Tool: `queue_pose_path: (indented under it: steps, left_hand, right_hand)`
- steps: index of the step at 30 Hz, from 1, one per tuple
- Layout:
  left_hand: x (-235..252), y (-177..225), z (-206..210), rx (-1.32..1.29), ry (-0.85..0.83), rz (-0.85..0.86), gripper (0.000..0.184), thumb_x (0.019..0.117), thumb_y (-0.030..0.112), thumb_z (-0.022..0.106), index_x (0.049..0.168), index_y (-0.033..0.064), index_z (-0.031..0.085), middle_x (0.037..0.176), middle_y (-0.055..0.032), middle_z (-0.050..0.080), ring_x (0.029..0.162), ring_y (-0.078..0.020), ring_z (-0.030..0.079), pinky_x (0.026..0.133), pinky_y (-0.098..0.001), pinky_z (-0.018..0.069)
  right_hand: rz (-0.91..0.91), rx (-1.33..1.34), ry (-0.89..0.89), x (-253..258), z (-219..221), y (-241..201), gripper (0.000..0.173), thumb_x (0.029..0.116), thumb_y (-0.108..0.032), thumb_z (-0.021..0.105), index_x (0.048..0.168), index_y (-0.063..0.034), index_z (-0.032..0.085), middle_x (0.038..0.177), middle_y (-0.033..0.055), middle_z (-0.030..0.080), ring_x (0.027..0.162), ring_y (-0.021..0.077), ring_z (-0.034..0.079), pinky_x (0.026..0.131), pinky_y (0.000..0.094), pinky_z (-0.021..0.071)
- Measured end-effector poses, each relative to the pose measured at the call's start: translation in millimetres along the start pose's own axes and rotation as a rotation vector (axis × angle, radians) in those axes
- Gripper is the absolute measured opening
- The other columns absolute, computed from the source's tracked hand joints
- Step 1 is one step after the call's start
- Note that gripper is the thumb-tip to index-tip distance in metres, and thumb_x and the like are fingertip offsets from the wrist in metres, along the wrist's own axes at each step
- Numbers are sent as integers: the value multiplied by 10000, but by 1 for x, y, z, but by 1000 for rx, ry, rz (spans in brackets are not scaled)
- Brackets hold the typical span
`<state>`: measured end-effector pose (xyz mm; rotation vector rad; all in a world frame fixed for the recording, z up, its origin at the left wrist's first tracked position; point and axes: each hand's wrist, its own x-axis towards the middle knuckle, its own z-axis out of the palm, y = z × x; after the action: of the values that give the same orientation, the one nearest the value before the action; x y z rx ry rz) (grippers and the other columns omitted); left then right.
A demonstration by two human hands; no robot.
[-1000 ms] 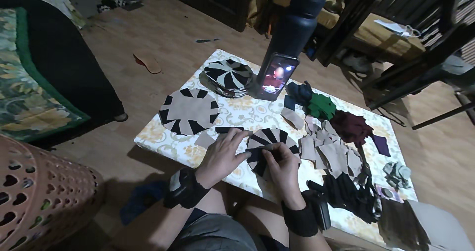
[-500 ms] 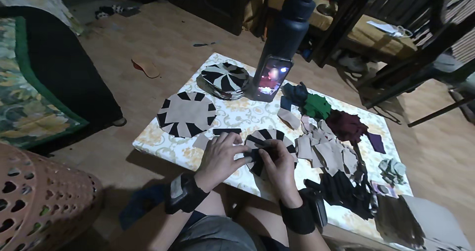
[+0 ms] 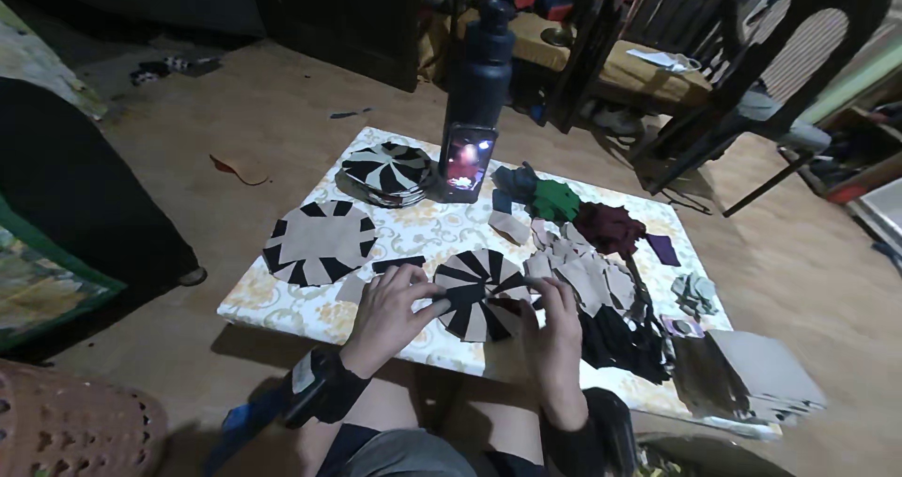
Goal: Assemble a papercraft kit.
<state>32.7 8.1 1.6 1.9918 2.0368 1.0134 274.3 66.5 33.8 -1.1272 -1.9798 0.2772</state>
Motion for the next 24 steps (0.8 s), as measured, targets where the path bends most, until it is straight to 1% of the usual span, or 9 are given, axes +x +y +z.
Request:
queue_pose_path:
  steps: [2, 5, 8, 11, 14, 17, 19, 21, 24]
  left_hand:
    - [-1, 0, 0, -15, 59, 42, 362, 1001, 495, 553, 1151, 248, 771, 1155, -54, 689, 1061, -273, 637, 872, -537, 474]
    - [-1, 3, 3, 20, 99, 167, 354, 1034, 416, 507, 1188, 209, 748, 1186, -73, 689, 1079, -295, 640, 865, -546, 482]
    - [1, 16, 5, 109, 10, 301, 395, 1033, 443, 502, 1266, 203, 712, 1352, -112, 645, 1257, -377, 589, 987, -642, 446]
    - [7, 28, 11, 182, -59, 354, 440, 1038, 529, 444, 1335, 295, 668, 1408, -113, 604, 1289, -397, 550, 988, -645, 429]
    - [14, 30, 16, 214, -111, 349, 406, 1036, 506, 455, 1271, 303, 716, 1401, -125, 609, 1281, -418, 543, 978, -651, 422]
    - [18, 33, 12, 243, -151, 337, 406, 1038, 517, 445, 1249, 315, 727, 1440, -120, 581, 1318, -421, 512, 1010, -671, 387]
    - [22, 37, 7, 229, -110, 341, 416, 1039, 517, 449, 1259, 292, 722, 1458, -130, 566, 1329, -424, 501, 1021, -682, 359]
    - [31, 41, 4, 210, -46, 335, 454, 1052, 512, 424, 1327, 257, 680, 1473, -122, 553, 1348, -396, 491, 1044, -668, 342]
    - [46, 51, 9, 162, -34, 347, 452, 1068, 422, 429, 1394, 178, 629, 1490, -141, 536, 1388, -382, 467, 1087, -658, 331]
  right_hand:
    - [3, 48, 14, -20, -19, 6, 245, 925, -34, 659, 1159, 26, 700, 1122, 200, 669, 836, 217, 682, 716, 341, 593]
    - [22, 105, 4, -61, -40, 19, 231, 934, -115, 658, 1113, 24, 704, 1035, 151, 693, 803, 158, 669, 694, 287, 572]
    - [108, 192, -45, -103, -51, 28, 201, 952, -132, 661, 1077, 19, 706, 998, 108, 700, 778, 83, 666, 694, 222, 582]
    - [196, 245, -99, -135, -60, 27, 163, 938, -82, 666, 1042, 36, 711, 957, 117, 699, 767, 89, 660, 667, 227, 566]
    - [290, 289, -151, -152, -68, 21, 156, 937, -48, 666, 1061, 31, 715, 989, 117, 709, 785, 96, 667, 670, 237, 561]
    - [314, 329, -138, -159, -72, 20, 146, 933, -40, 673, 1053, 36, 709, 978, 114, 709, 778, 91, 670, 664, 231, 566]
    - [298, 343, -126, -158, -76, 21, 141, 932, -38, 674, 1046, 38, 708, 985, 117, 711, 782, 86, 677, 665, 221, 573]
    - [263, 366, -100, -156, -78, 26, 141, 936, -43, 668, 1040, 47, 700, 988, 122, 706, 774, 81, 673, 658, 216, 575]
    - [196, 390, -50, -149, -85, 32, 151, 941, -42, 659, 1046, 61, 694, 1006, 116, 700, 801, 62, 670, 706, 209, 585]
